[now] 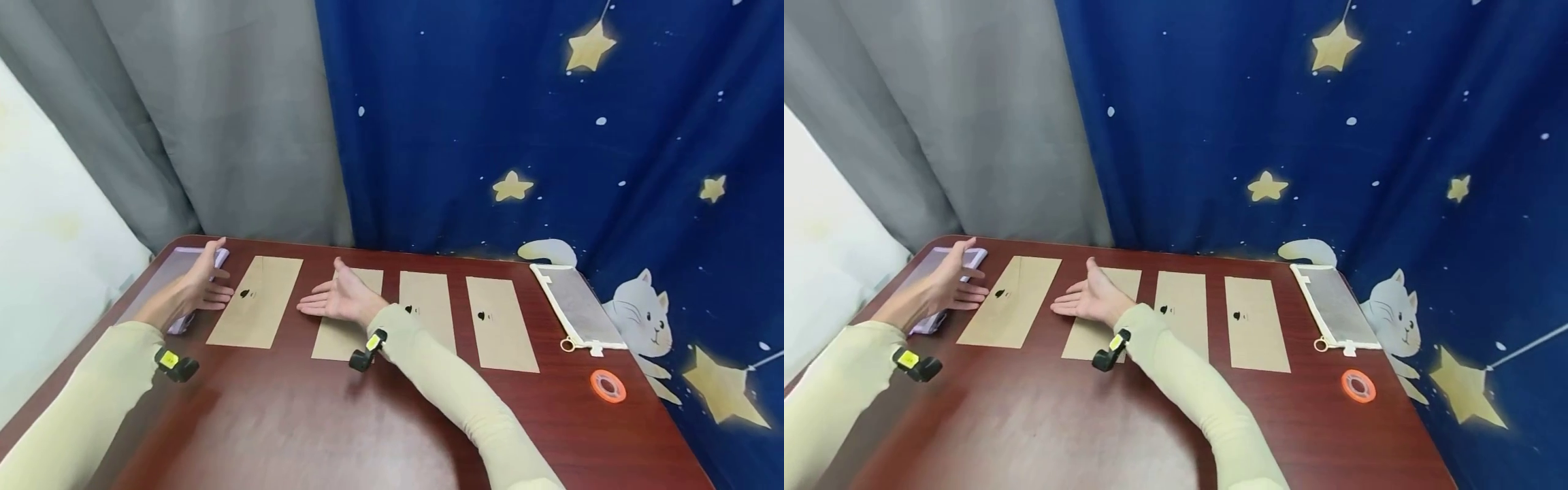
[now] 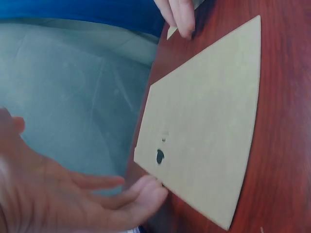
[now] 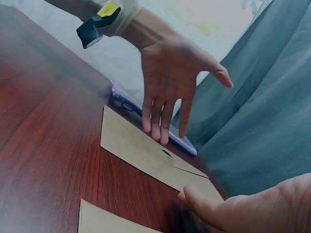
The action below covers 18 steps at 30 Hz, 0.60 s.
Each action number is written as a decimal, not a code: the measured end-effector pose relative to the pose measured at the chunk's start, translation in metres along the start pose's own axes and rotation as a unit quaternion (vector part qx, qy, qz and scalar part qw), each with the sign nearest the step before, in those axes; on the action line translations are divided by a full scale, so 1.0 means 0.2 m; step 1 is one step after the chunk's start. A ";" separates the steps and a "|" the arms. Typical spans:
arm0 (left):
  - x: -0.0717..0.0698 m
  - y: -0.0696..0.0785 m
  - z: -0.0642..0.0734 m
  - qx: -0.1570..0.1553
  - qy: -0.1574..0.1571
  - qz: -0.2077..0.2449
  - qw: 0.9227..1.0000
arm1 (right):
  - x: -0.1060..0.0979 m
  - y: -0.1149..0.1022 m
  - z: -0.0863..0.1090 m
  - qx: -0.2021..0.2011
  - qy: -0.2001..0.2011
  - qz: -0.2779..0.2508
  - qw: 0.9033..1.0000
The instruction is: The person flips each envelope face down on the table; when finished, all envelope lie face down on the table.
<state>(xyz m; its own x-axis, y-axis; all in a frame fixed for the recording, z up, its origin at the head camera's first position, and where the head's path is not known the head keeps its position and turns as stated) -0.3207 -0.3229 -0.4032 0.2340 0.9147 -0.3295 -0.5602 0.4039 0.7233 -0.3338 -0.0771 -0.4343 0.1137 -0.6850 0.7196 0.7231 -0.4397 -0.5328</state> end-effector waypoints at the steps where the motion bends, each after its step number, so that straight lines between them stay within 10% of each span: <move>1: 0.00 -0.01 0.00 -0.002 0.006 -0.012 1.000 | 0.01 0.02 -0.02 -0.003 0.007 0.001 1.000; 7: 0.00 -0.04 -0.05 -0.040 0.039 -0.066 0.996 | 0.05 0.07 -0.11 -0.014 0.040 0.012 0.999; 14: -0.15 -0.19 -0.49 -0.068 0.095 -0.066 0.991 | 0.09 0.02 -0.13 -0.028 0.059 0.026 0.998; 18: -0.14 -0.18 -0.44 -0.067 0.078 -0.053 0.993 | 0.11 0.03 -0.15 -0.029 0.062 0.034 0.997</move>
<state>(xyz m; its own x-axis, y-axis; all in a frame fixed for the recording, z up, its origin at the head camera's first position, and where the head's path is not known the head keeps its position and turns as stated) -0.3774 -0.3633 -0.4730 0.1771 0.8499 -0.4962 -0.6429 0.4817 0.5956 -0.3468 -0.1113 -0.4356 0.0741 -0.7793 0.6222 0.6751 -0.4200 -0.6065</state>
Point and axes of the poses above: each hand's wrist, its own z-axis away from the middle knuckle, its own x-axis out of the palm, y = z × x, the point moved 6 cm from there along -z, towards the middle knuckle, and after that the axes turned 7 degrees about -x, right-handed, at the moved point
